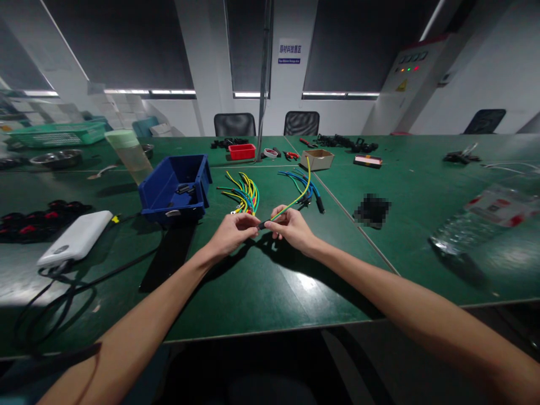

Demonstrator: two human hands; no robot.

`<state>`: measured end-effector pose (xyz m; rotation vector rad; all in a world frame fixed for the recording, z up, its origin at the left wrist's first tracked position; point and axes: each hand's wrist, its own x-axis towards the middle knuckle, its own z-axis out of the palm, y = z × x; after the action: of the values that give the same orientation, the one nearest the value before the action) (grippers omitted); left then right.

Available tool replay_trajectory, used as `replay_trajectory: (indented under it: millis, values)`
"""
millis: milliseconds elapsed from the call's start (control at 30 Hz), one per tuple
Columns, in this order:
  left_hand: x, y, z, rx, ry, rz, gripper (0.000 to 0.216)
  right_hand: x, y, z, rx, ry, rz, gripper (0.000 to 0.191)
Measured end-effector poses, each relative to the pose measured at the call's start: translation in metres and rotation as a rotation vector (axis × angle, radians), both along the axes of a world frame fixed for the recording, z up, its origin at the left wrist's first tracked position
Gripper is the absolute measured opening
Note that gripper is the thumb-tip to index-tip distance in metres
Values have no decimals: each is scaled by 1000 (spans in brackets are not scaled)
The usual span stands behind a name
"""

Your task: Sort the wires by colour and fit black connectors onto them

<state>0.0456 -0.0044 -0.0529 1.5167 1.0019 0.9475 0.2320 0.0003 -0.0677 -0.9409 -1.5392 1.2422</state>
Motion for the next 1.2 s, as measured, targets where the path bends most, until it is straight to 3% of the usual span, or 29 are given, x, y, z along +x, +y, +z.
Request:
replay_trajectory:
  millis: [567, 900, 1200]
  values:
    - [-3, 4, -13, 197, 124, -6, 22, 3, 4, -5, 16, -57, -17, 38]
    - [0, -5, -3, 469, 357, 31, 17, 4, 6, -11, 10, -37, -39, 42]
    - [-1, -2, -9, 390, 354, 0, 26, 4, 5, -11, -6, 1, -45, 45]
